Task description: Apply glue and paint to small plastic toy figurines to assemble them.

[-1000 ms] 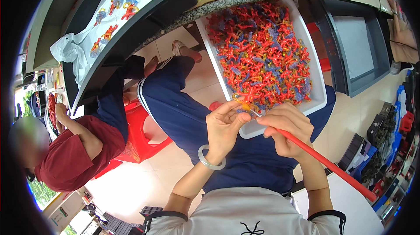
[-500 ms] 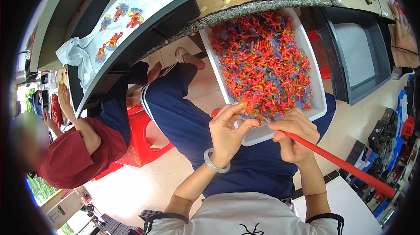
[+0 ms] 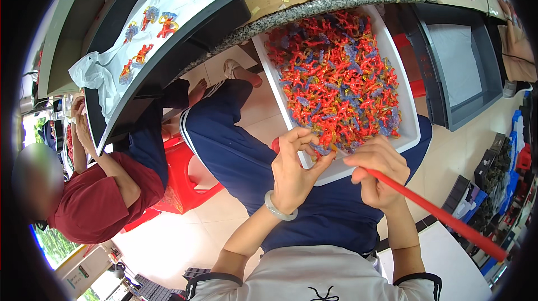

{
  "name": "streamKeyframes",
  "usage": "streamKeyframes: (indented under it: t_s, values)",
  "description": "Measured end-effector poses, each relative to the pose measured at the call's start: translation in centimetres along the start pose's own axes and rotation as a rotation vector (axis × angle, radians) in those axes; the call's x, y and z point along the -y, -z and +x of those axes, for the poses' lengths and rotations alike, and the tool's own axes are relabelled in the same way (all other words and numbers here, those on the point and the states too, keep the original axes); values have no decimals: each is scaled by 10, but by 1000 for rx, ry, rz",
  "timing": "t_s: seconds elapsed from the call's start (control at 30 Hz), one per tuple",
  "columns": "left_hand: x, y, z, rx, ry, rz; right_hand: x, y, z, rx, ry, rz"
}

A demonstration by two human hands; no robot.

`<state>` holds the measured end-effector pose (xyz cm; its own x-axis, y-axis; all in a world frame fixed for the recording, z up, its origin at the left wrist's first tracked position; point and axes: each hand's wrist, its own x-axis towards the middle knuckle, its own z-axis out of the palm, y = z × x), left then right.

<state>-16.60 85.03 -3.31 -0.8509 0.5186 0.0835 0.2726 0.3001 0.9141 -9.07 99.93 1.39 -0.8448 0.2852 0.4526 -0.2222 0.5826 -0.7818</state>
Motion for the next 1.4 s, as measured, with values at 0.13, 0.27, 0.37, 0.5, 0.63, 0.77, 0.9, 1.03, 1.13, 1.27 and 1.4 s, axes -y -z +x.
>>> streamKeyframes:
  t_s: [0.13,0.27,0.37,0.5,0.63,0.77,0.9,1.03,1.13,1.27,1.4]
  values:
    - [-1,0,-2,-19,-48,12,-1,-3,-1,73,35,-6]
    - [0,3,-4,24,-19,-62,4,1,2,30,56,19]
    - [0,4,-5,11,-16,-75,0,-2,1,101,63,-36]
    - [0,4,-5,11,-54,-66,5,-2,1,46,60,-31]
    - [1,2,-6,17,-23,-70,5,5,1,45,21,-59]
    - [1,4,-6,29,23,-128,-1,3,-1,70,62,-39]
    - [-9,6,7,125,489,-908,-5,17,-6,-117,-61,75]
    - [0,6,11,307,661,-1222,-11,6,-13,-159,-127,195]
    - [2,4,9,389,678,-1380,-9,3,-12,-46,-92,103]
    - [-11,6,16,417,707,-1392,-9,4,-12,8,-43,31]
    - [-10,4,15,407,716,-1389,-10,5,-9,61,-29,69]
